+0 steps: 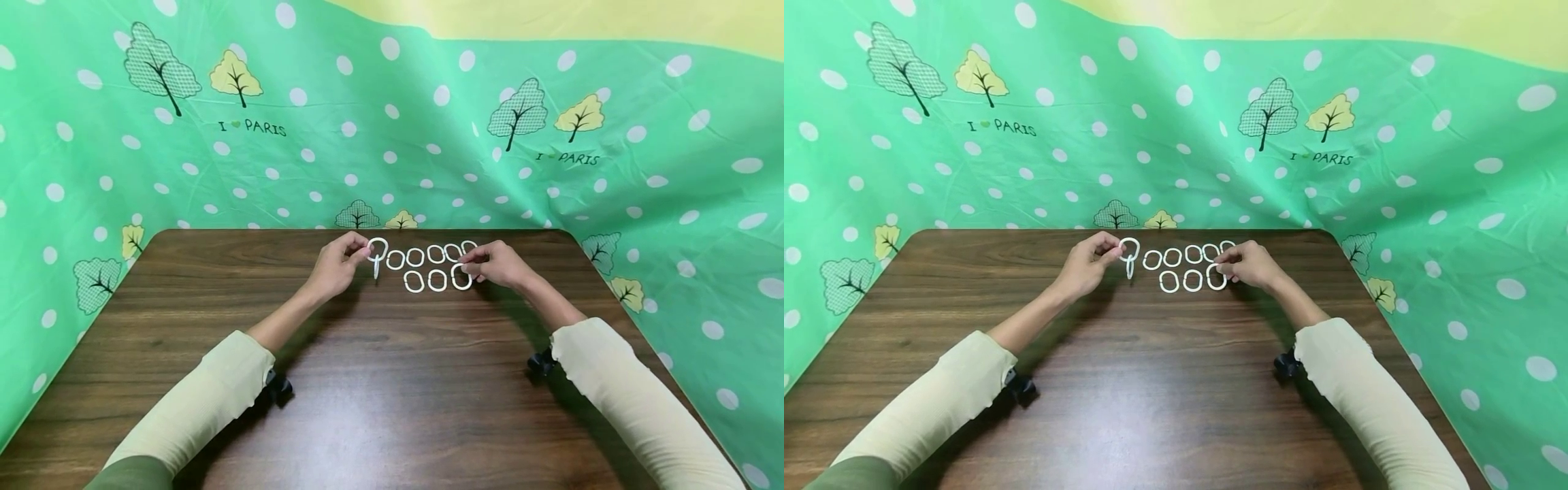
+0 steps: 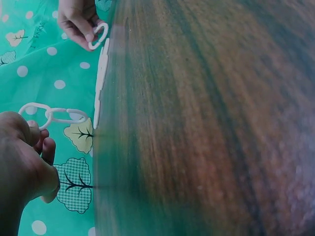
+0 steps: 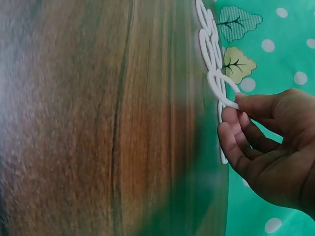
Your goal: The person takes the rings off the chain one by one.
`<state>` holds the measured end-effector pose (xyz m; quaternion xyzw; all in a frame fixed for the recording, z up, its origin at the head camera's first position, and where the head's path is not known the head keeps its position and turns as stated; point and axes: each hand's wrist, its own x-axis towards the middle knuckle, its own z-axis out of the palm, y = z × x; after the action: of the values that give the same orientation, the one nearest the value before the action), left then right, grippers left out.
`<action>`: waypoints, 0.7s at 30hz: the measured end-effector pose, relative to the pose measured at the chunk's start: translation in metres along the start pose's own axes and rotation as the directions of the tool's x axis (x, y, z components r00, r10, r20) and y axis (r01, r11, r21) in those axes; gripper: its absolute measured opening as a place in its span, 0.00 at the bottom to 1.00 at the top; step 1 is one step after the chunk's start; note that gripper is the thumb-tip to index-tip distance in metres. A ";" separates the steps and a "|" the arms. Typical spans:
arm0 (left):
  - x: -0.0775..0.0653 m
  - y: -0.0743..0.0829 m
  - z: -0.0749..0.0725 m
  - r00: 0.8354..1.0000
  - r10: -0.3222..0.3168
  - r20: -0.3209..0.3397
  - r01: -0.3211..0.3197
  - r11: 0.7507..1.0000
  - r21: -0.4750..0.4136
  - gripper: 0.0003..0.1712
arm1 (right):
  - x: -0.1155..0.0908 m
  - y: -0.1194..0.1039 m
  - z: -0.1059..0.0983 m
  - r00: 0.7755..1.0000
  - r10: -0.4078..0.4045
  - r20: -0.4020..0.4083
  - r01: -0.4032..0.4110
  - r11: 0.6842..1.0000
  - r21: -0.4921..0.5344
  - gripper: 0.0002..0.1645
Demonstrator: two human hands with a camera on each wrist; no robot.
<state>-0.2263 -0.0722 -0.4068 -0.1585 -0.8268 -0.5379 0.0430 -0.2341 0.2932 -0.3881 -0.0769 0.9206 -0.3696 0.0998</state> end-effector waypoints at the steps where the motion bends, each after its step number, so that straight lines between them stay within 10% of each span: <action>1: 0.000 0.000 0.000 1.000 -0.001 0.001 0.001 1.000 0.000 0.07 | 0.001 0.002 0.000 1.000 0.003 0.002 -0.003 1.000 -0.008 0.16; 11: 0.000 0.001 0.002 1.000 -0.004 0.005 0.004 1.000 0.000 0.07 | 0.006 0.000 0.000 0.998 -0.049 -0.025 0.044 0.981 -0.187 0.12; 21: 0.000 0.002 0.004 1.000 -0.004 0.009 0.004 1.000 -0.007 0.07 | 0.017 -0.050 0.015 0.968 -0.241 -0.076 0.226 0.961 -0.161 0.12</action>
<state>-0.2257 -0.0679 -0.4065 -0.1592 -0.8253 -0.5404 0.0378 -0.2439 0.2437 -0.3656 -0.1747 0.9341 -0.3112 0.0055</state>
